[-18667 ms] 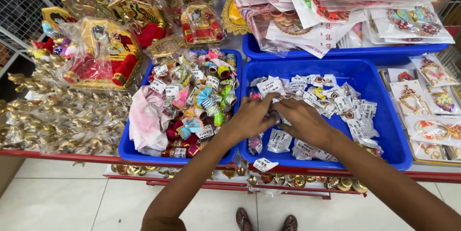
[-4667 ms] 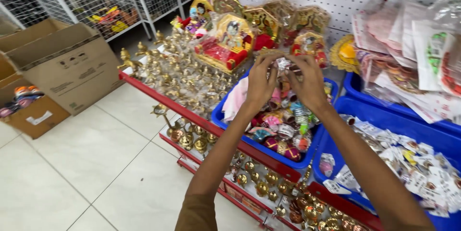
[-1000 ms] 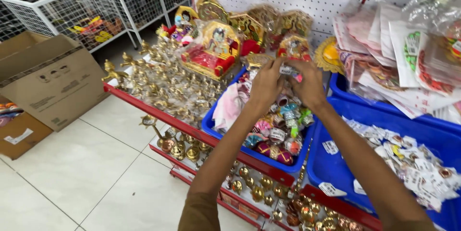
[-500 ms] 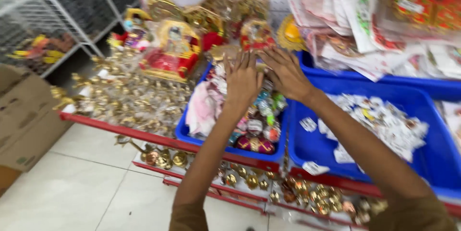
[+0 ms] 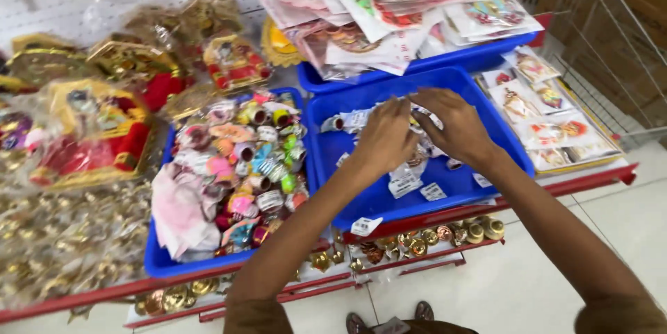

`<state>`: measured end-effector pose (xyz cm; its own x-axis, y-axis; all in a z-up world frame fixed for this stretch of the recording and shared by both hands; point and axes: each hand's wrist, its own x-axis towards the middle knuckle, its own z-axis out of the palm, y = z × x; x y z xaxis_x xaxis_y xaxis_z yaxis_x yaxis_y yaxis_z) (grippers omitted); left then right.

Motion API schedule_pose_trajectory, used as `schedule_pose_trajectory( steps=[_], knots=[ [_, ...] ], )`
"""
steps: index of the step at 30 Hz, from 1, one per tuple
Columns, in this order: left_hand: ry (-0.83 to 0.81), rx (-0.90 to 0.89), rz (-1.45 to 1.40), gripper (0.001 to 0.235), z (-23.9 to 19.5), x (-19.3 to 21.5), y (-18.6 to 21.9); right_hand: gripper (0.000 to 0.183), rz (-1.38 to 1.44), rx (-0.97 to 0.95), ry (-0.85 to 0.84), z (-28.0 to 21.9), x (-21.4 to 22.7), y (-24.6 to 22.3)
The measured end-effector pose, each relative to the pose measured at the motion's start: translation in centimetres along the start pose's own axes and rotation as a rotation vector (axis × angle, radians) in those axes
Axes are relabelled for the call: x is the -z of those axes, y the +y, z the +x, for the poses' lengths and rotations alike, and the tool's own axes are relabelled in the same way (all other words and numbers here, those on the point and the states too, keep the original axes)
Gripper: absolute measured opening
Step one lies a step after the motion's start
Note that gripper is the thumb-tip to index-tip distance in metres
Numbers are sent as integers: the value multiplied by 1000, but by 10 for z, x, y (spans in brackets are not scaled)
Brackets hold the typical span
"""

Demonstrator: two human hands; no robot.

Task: Organizing small religious items and jewelry tags in blue bins on a store shelf.

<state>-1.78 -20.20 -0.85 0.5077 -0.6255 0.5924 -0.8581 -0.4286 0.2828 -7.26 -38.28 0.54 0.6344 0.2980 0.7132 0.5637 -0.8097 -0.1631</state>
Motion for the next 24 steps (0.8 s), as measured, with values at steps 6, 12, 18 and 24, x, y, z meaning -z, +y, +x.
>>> schedule_pose_trajectory(
  steps=[6,12,18,24],
  knots=[
    [-352,41,-63,40,1,-70,28,27,-65,-292,-408,-63,31,23],
    [-343,95,-140,34,-9,-76,29,38,12,-353,-642,-54,38,19],
    [-361,174,-76,17,-12,-81,18,56,81,-276,-547,-61,30,24],
    [-314,157,-259,26,-10,-72,22,19,-30,-302,-366,-69,31,25]
  ],
)
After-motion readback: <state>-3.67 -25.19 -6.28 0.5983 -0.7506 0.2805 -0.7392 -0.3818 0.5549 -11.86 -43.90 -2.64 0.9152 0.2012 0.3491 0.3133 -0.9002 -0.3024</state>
